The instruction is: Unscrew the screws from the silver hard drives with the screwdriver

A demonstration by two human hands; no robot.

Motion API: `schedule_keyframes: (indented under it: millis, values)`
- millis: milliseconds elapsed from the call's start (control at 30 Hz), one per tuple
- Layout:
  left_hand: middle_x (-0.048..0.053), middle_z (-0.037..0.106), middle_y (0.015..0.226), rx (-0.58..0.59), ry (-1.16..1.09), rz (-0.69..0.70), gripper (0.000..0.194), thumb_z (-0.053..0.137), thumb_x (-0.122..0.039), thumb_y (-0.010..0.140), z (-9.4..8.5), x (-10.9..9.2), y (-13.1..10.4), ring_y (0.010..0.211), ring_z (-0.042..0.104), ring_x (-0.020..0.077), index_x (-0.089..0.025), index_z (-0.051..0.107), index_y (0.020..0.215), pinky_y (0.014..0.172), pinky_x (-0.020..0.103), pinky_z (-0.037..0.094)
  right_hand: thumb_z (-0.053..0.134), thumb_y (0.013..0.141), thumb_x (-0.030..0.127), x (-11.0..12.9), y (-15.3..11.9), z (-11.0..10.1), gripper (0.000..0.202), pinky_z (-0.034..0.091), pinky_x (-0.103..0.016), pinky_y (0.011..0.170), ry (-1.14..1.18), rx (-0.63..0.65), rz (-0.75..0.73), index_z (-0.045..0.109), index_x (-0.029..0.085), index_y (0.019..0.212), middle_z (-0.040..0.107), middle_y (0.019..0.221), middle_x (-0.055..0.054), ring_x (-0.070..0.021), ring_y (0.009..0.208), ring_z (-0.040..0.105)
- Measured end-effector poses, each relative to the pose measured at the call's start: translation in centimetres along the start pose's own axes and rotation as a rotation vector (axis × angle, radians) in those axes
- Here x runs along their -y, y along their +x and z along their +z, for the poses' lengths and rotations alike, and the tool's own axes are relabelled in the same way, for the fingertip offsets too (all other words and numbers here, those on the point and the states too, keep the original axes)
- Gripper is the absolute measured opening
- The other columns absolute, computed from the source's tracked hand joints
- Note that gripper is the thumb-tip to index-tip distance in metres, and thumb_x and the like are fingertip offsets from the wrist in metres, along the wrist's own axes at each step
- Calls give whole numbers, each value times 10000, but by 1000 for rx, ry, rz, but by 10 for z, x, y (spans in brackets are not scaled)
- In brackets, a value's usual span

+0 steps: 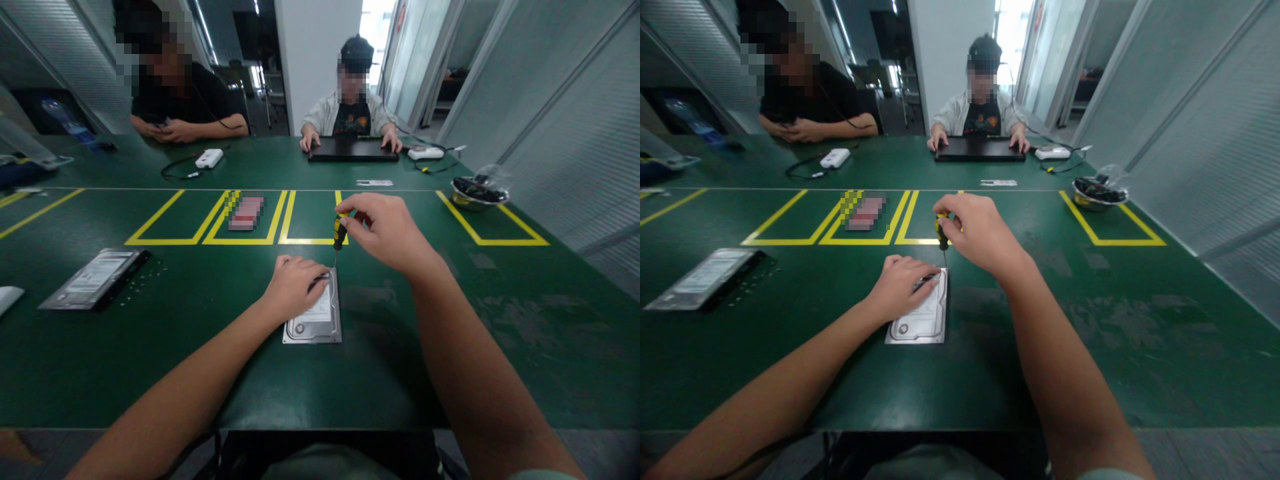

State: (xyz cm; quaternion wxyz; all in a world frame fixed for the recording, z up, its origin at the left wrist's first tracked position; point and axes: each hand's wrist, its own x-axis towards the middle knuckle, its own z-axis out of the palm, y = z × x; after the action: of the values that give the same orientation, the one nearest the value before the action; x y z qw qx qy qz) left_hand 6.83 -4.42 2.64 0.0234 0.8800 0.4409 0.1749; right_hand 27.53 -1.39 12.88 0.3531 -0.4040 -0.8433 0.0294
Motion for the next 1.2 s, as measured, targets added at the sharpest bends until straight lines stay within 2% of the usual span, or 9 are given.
schedule_keyframes:
  millis: [133, 267, 533, 667, 800, 900, 1000, 1200]
  values:
    - [12, 734, 1073, 0, -3, -2, 263, 492, -361, 948, 1, 0, 1, 951, 595, 245, -268, 678, 1110, 850, 430, 282, 649, 837, 255, 1, 1, 0, 103, 364, -280, 677, -29, -3, -13, 666, 170, 894, 635, 799, -17, -150, 696, 524]
    - [14, 736, 1035, 1, -17, -19, 249, 511, -372, 937, 0, 1, 4, 939, 598, 243, -266, 692, 1071, 848, 428, 282, 647, 837, 260, 2, 1, -1, 90, 350, -281, 676, -53, -12, 8, 653, 171, 854, 582, 746, -7, -150, 689, 509]
    - [13, 733, 937, 44, -72, -72, 200, 569, -382, 900, 0, 6, 23, 936, 594, 260, -261, 728, 912, 827, 419, 322, 629, 843, 220, 3, 0, -4, 71, 381, -284, 693, -27, 21, 18, 673, 176, 877, 662, 830, -24, -150, 720, 557]
    - [15, 724, 909, 48, -225, -123, 124, 667, -318, 808, 3, 10, 34, 910, 603, 241, -225, 676, 890, 806, 384, 385, 609, 838, 178, 5, 0, -6, 125, 401, -293, 705, -20, 54, 5, 701, 172, 924, 691, 865, -42, -162, 744, 580]
    - [18, 717, 890, 101, -469, -158, 253, 695, -213, 724, 9, 16, 44, 838, 636, 199, -200, 574, 946, 767, 347, 437, 580, 835, 130, 6, 0, -7, 184, 422, -304, 754, -8, 61, -20, 714, 182, 950, 699, 914, -48, -176, 808, 593]
    - [14, 714, 885, 152, -591, -177, 325, 690, -182, 695, 14, 20, 50, 815, 645, 189, -204, 508, 964, 782, 352, 456, 618, 841, 168, 9, 0, -7, 127, 429, -300, 735, 9, 43, -14, 721, 181, 913, 666, 905, -53, -170, 787, 577]
    - [14, 702, 881, 177, -660, -179, 357, 680, -170, 694, 17, 22, 53, 811, 647, 185, -206, 476, 985, 796, 358, 469, 647, 848, 205, 9, 1, -7, 91, 422, -299, 710, 3, 29, -5, 728, 171, 870, 632, 846, -52, -170, 769, 565]
    - [15, 690, 882, 192, -700, -198, 383, 675, -157, 700, 19, 22, 52, 801, 651, 183, -203, 463, 1016, 767, 350, 486, 630, 848, 173, 5, 2, -6, 90, 410, -297, 719, 12, 18, -28, 719, 174, 842, 650, 820, -39, -165, 771, 570]
